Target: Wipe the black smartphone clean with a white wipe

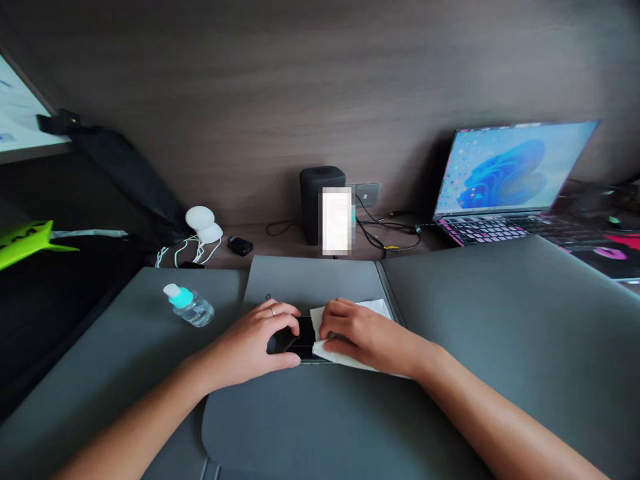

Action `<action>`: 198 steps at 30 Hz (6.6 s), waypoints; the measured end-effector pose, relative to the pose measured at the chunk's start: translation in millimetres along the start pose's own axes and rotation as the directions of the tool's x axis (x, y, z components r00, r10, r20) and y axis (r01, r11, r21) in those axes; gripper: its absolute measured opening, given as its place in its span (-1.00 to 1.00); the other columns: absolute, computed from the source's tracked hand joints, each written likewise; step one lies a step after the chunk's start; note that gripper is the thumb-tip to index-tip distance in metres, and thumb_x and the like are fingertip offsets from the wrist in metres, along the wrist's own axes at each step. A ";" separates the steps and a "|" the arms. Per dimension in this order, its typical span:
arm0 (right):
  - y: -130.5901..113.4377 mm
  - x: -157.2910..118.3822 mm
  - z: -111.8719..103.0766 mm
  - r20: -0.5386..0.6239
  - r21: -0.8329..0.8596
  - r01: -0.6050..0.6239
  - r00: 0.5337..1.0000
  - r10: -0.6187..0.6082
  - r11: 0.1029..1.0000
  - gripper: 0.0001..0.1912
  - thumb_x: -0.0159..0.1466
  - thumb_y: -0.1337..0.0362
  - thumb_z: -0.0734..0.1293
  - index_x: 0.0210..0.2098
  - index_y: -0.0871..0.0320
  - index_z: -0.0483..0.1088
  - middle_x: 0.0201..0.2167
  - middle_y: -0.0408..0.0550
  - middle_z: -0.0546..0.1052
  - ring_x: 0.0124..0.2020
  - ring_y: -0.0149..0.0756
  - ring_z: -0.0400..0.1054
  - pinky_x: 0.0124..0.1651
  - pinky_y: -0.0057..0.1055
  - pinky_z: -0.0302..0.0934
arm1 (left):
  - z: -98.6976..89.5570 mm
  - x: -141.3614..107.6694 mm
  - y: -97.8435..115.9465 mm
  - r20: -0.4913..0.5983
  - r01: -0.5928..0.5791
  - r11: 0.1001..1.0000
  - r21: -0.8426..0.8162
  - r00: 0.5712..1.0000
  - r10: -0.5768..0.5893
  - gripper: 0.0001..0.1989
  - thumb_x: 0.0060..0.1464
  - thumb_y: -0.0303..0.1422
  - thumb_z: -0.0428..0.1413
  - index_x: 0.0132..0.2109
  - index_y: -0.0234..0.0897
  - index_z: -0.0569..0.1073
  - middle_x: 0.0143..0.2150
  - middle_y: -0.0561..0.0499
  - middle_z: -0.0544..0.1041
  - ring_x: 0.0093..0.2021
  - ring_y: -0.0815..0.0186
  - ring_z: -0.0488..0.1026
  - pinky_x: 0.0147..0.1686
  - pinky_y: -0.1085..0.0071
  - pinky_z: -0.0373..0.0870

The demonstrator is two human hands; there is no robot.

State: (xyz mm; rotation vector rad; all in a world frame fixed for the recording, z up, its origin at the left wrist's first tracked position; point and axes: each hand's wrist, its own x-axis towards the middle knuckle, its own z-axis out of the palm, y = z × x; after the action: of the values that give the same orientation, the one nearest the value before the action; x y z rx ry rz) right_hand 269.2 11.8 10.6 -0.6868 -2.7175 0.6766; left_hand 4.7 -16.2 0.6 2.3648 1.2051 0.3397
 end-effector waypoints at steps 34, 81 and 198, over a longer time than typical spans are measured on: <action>2.9 16.7 10.2 -0.028 0.052 -0.001 1.000 0.002 0.999 -0.86 0.39 0.38 0.23 -0.25 0.23 0.43 -0.25 0.00 0.44 -0.22 -0.30 0.34 -0.11 -0.38 0.23 | -1.5 2.0 2.2 -0.015 -0.021 0.999 -0.034 1.000 0.021 -0.80 0.07 -0.36 0.25 -0.15 -0.12 0.42 0.10 0.04 0.45 0.12 0.10 0.34 0.08 0.19 0.32; 0.0 -2.4 -10.9 0.076 0.135 -0.177 0.983 0.168 0.975 -0.85 0.29 0.49 0.28 -0.37 0.21 0.42 -0.31 -0.11 0.44 -0.37 -0.43 0.32 -0.23 -0.48 0.19 | 0.6 0.4 0.3 0.009 0.033 0.999 -0.033 0.999 -0.033 -0.81 0.09 -0.32 0.24 -0.16 -0.10 0.41 0.14 0.05 0.42 0.16 0.09 0.32 0.13 0.16 0.28; 11.1 -16.8 -11.5 -0.033 -0.080 -0.292 0.956 0.290 0.953 -0.62 0.34 0.03 0.31 -0.02 0.17 0.47 -0.13 0.04 0.45 -0.15 -0.18 0.39 -0.06 -0.26 0.25 | -2.4 -10.3 -9.0 -0.070 0.018 0.998 0.068 0.997 -0.013 -0.62 0.08 -0.25 0.27 0.06 -0.03 0.44 0.11 0.05 0.52 0.07 0.09 0.47 0.04 0.17 0.41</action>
State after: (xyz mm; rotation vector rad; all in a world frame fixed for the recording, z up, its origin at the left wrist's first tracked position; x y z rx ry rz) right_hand 291.9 16.3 12.7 -1.1248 -2.6638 0.6152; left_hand -8.6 -19.2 -2.0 2.4184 1.2855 0.3847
